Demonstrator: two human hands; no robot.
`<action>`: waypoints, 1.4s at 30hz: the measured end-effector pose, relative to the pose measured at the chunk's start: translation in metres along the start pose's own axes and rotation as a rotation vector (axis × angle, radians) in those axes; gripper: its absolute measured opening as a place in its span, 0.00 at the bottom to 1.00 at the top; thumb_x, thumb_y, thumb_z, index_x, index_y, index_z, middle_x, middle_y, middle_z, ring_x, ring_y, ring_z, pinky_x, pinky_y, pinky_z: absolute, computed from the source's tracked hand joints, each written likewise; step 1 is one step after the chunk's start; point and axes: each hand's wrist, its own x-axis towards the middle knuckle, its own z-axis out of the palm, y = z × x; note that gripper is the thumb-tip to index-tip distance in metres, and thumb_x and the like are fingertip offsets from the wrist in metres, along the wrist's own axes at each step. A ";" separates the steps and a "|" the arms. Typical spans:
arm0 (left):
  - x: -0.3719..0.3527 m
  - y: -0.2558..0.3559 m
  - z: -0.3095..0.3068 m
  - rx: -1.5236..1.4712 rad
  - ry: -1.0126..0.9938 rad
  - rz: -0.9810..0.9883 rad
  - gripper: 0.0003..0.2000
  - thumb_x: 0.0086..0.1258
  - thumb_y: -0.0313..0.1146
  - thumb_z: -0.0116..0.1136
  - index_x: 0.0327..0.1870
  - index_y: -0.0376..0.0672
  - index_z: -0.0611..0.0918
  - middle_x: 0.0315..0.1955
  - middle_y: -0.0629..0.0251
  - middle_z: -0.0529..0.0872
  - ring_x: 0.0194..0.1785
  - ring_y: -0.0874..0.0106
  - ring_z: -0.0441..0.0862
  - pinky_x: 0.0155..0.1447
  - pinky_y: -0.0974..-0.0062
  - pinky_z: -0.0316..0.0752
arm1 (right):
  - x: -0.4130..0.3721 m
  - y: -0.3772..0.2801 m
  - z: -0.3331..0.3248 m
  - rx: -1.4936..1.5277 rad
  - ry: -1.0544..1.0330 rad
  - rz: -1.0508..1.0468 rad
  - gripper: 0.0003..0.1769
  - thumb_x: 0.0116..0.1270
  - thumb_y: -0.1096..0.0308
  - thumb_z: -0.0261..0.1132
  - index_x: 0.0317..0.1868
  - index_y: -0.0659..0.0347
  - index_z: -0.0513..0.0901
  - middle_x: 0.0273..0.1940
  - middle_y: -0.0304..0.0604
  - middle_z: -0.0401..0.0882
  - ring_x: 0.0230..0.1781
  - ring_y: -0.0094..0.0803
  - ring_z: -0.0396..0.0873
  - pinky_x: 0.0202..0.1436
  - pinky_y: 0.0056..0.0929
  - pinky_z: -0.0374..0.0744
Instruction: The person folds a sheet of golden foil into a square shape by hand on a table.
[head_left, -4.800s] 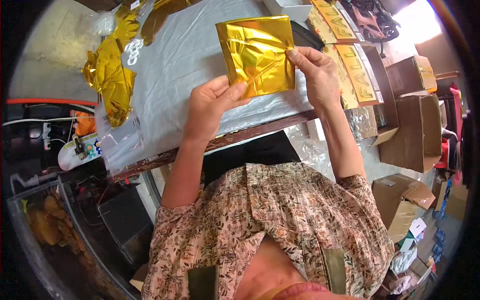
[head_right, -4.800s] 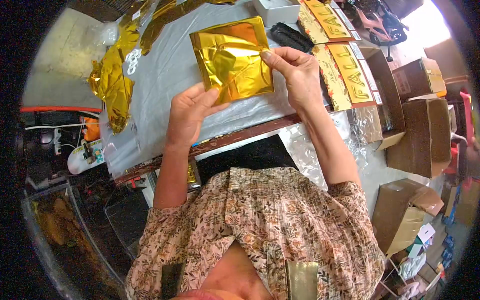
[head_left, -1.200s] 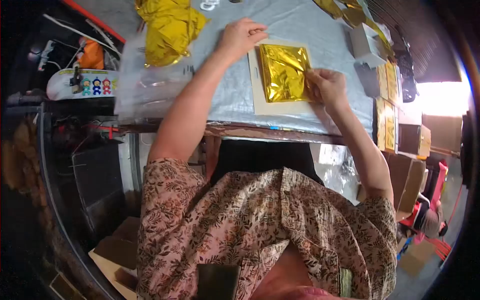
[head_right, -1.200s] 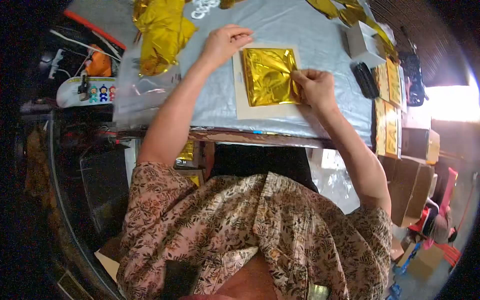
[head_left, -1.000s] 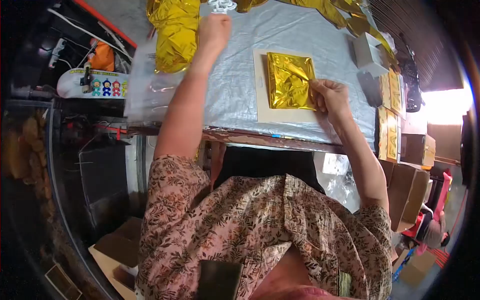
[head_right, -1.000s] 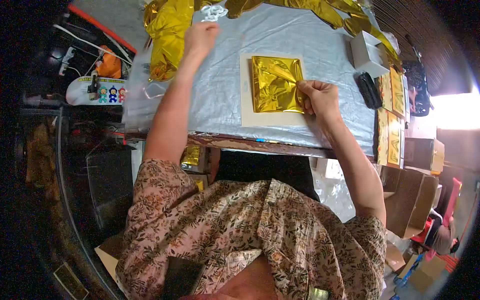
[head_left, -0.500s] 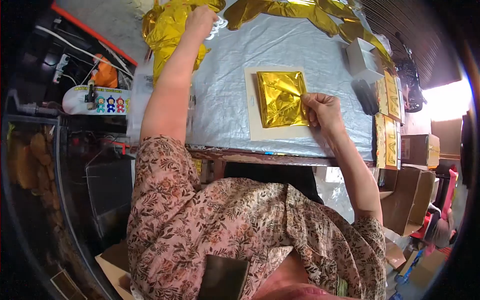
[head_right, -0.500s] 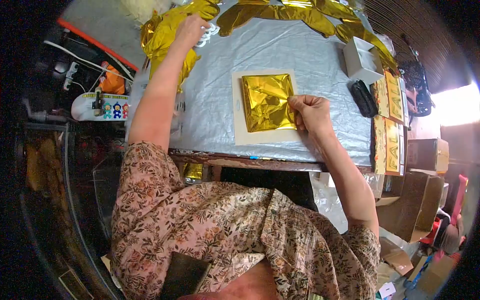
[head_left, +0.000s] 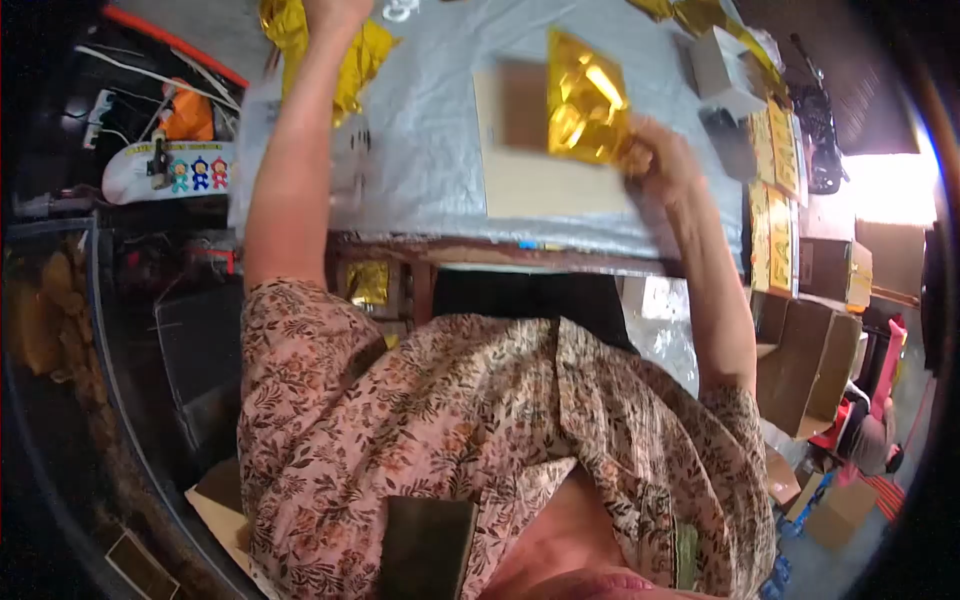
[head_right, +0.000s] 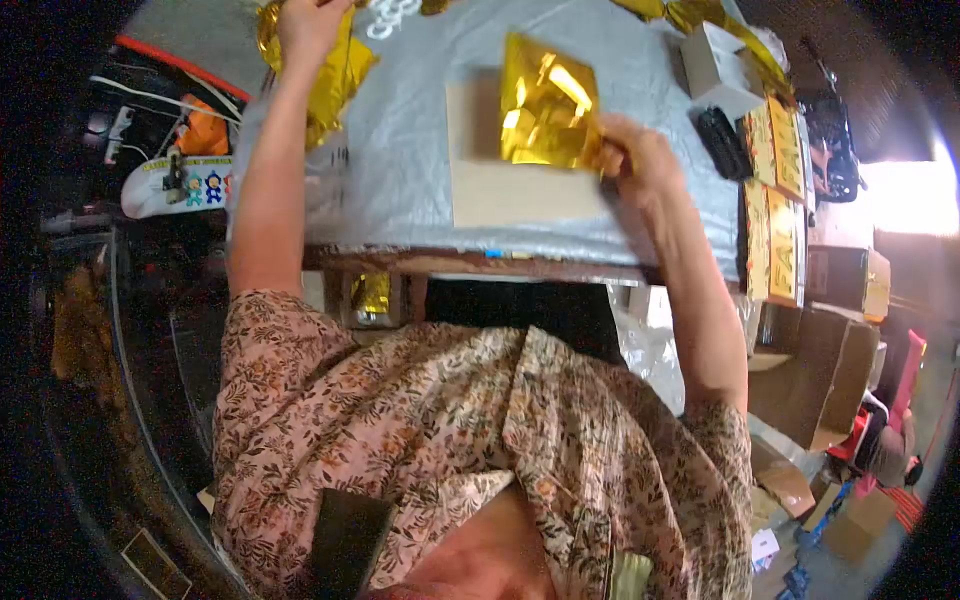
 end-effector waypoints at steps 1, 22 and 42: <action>-0.014 0.004 0.013 0.329 -0.084 -0.089 0.15 0.72 0.39 0.66 0.50 0.36 0.89 0.44 0.50 0.92 0.45 0.60 0.89 0.51 0.65 0.81 | 0.006 -0.001 -0.013 0.142 -0.061 0.053 0.10 0.77 0.63 0.66 0.46 0.61 0.85 0.29 0.32 0.79 0.21 0.14 0.66 0.21 0.16 0.61; -0.195 0.031 0.081 1.284 -0.675 0.067 0.48 0.64 0.67 0.66 0.76 0.36 0.72 0.79 0.55 0.69 0.83 0.51 0.59 0.80 0.36 0.50 | -0.027 0.008 -0.007 -0.109 0.081 -0.165 0.09 0.72 0.67 0.71 0.36 0.65 0.87 0.20 0.35 0.75 0.16 0.21 0.65 0.20 0.23 0.62; -0.155 0.018 0.069 1.009 -0.623 0.095 0.45 0.74 0.58 0.58 0.84 0.40 0.57 0.82 0.55 0.62 0.86 0.57 0.55 0.84 0.42 0.42 | 0.004 0.001 0.051 -0.465 0.237 -0.206 0.16 0.70 0.66 0.73 0.24 0.62 0.85 0.17 0.34 0.77 0.13 0.17 0.64 0.17 0.23 0.59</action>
